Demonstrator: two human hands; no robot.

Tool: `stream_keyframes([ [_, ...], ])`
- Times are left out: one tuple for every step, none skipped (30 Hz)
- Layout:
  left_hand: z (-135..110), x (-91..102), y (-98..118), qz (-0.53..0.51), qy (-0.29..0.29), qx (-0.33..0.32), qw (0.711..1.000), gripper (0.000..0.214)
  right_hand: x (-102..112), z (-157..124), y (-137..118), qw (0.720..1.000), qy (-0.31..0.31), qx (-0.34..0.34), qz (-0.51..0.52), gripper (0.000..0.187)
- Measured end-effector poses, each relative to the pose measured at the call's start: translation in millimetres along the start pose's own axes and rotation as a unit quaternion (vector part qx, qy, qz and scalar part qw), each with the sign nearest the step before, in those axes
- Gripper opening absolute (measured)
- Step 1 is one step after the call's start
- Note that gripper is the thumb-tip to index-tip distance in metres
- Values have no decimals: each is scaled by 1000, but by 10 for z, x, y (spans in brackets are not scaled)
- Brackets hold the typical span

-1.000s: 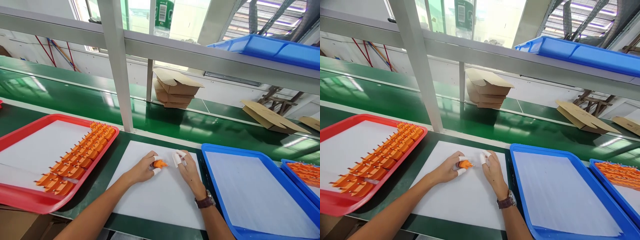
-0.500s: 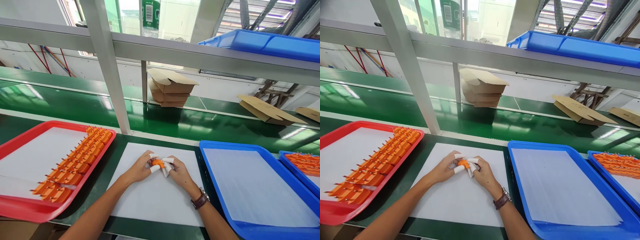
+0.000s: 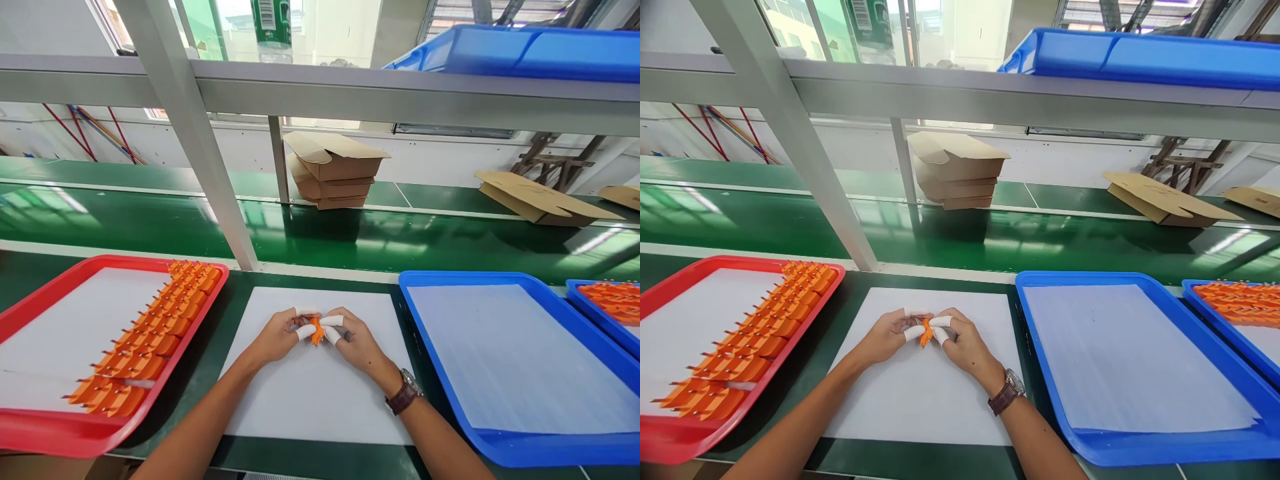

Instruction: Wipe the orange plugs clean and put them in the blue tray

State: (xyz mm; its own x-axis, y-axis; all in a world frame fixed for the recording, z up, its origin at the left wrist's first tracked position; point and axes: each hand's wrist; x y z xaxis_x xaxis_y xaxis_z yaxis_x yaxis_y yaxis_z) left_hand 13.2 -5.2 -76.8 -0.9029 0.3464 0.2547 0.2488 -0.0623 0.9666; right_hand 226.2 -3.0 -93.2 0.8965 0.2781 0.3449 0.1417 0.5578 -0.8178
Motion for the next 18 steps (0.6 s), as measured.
stream_keyframes([
  [3,2,-9,-2,2,3,1000,35,-9,-3,4,1000,2,-6,-2,26],
  [8,4,-20,-3,4,6,1000,35,-17,-6,8,1000,8,-15,-6,25],
  [12,5,-33,-4,4,9,1000,35,-24,-10,12,999,17,-26,-13,24],
  [17,6,-47,-5,5,12,1000,35,-31,-13,16,999,29,-36,-22,23],
  [20,6,-60,-7,4,12,1000,35,-37,-16,21,998,41,-43,-29,22],
  [23,6,-72,-10,4,11,1000,36,-43,-18,25,997,52,-50,-30,21],
  [25,5,-81,-12,3,11,1000,37,-48,-20,28,996,61,-54,-25,20],
  [26,4,-87,-13,3,11,1000,38,-52,-20,32,996,68,-56,-15,19],
  [26,2,-89,-13,4,12,1000,39,-56,-20,35,996,71,-54,-2,19],
  [25,0,-87,-13,5,14,1000,39,-58,-20,37,997,66,-48,10,19],
  [25,-3,-80,-13,5,18,1000,40,-59,-21,40,997,57,-41,17,20],
  [24,-7,-71,-15,3,21,1000,40,-58,-22,42,998,46,-34,20,21],
  [25,-11,-58,-18,-1,23,1000,40,-54,-24,44,999,33,-29,18,22],
  [25,-16,-44,-22,-6,24,999,40,-48,-27,46,999,19,-26,11,24],
  [26,-20,-29,-27,-10,26,999,40,-40,-30,46,1000,6,-24,-5,27],
  [27,-23,-15,-32,-12,29,999,40,-29,-33,45,999,-5,-22,-30,30],
  [28,-25,-1,-35,-11,30,999,39,-17,-36,42,998,-14,-19,-62,33],
  [29,-24,12,-37,-6,30,999,38,-4,-38,38,995,-20,-13,-98,35],
])
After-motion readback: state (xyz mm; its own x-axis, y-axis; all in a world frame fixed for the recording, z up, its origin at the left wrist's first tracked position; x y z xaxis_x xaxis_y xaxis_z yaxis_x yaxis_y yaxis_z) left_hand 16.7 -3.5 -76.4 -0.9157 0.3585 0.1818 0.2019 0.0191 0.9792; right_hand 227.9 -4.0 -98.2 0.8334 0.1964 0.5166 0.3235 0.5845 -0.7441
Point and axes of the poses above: each hand's wrist, its own z-axis towards the middle knuckle, its own x-axis out of the back of the hand, y = z × x, and after that the axes turned 2 degrees about x, right-handed
